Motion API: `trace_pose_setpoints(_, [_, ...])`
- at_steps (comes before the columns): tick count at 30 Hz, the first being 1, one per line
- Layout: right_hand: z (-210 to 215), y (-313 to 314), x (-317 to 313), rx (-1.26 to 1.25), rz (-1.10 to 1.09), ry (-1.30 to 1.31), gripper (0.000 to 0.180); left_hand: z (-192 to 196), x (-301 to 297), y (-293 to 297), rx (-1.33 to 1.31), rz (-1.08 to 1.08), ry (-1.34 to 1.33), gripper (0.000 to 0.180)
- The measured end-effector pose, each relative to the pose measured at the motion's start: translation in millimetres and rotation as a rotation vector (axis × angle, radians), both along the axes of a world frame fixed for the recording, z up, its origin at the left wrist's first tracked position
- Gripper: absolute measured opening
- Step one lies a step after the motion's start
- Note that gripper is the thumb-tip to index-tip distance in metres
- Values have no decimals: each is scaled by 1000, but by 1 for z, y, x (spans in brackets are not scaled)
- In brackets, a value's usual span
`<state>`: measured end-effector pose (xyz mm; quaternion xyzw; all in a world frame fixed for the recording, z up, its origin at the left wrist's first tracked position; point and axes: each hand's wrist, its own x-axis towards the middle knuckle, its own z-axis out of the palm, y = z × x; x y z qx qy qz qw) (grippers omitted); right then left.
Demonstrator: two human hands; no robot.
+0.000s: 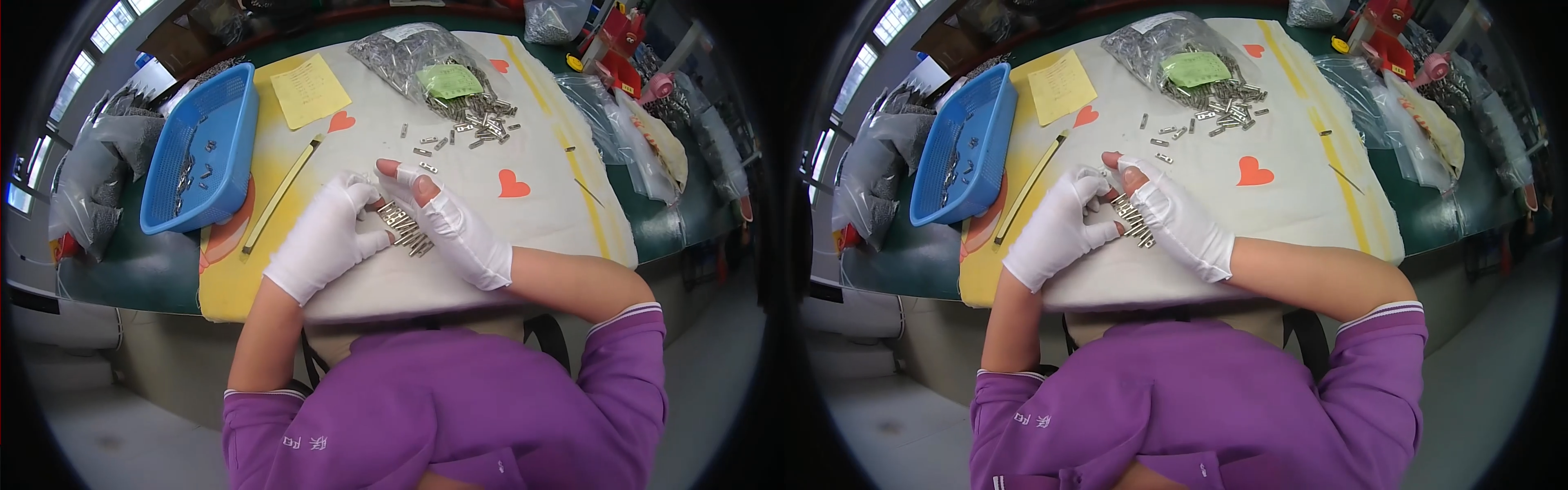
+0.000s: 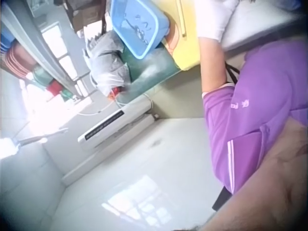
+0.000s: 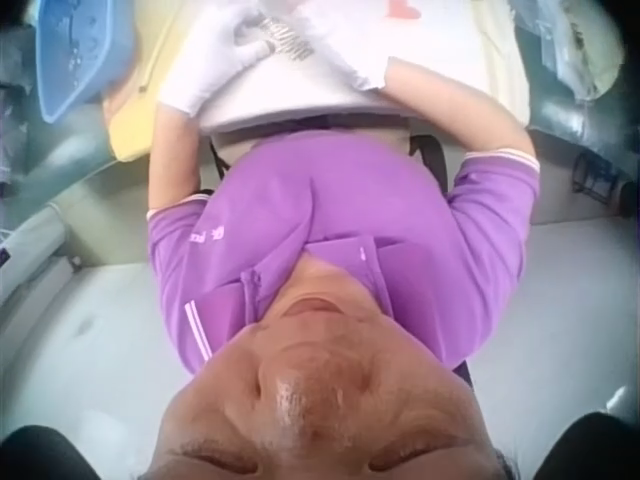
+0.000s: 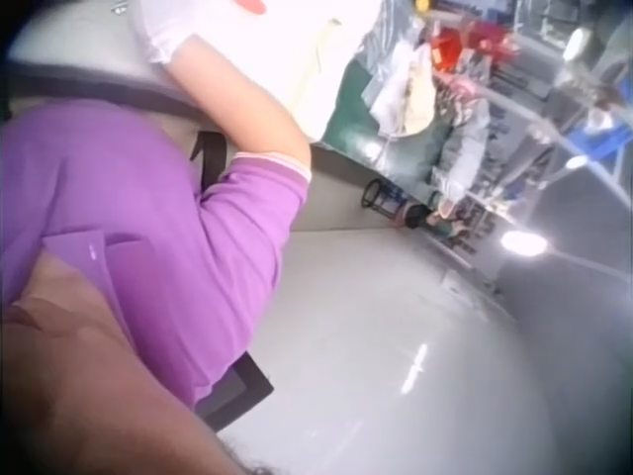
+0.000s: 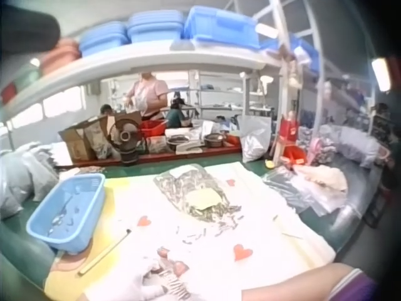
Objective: The recorder is manually assembling small metal components onto a yellow rail strip at a factory workstation.
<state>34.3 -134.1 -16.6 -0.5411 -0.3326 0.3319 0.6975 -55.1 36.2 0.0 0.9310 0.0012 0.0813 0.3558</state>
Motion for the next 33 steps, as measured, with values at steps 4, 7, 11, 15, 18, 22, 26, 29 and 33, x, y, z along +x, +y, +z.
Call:
trace_pose_setpoints(4, [6,3,1,-15,242,169,80,6,-9,1,40,11,24,42])
trace_pose_setpoints(7, [5,1,6,-21,303,115,82,11,-23,-5,82,54,52,43])
trace_pose_setpoints(11, [6,10,5,-46,355,118,85,-1,-40,-10,116,114,-15,37])
trace_pose_setpoints(15, [-1,13,6,4,364,138,70,1,-50,-18,132,177,-22,29])
trace_pose_setpoints(18, [-3,16,9,-2,449,145,72,4,-55,-20,122,202,-9,24])
trace_pose_setpoints(22, [-8,21,17,17,538,195,73,4,-56,-22,123,227,-7,25])
trace_pose_setpoints(26, [-4,22,18,18,591,253,74,2,-58,-22,141,242,-39,26])
trace_pose_setpoints(29, [-3,21,18,4,592,305,73,-1,-57,-20,119,232,-62,26])
trace_pose_setpoints(33, [0,20,17,6,576,290,73,-2,-58,-20,111,241,-63,26])
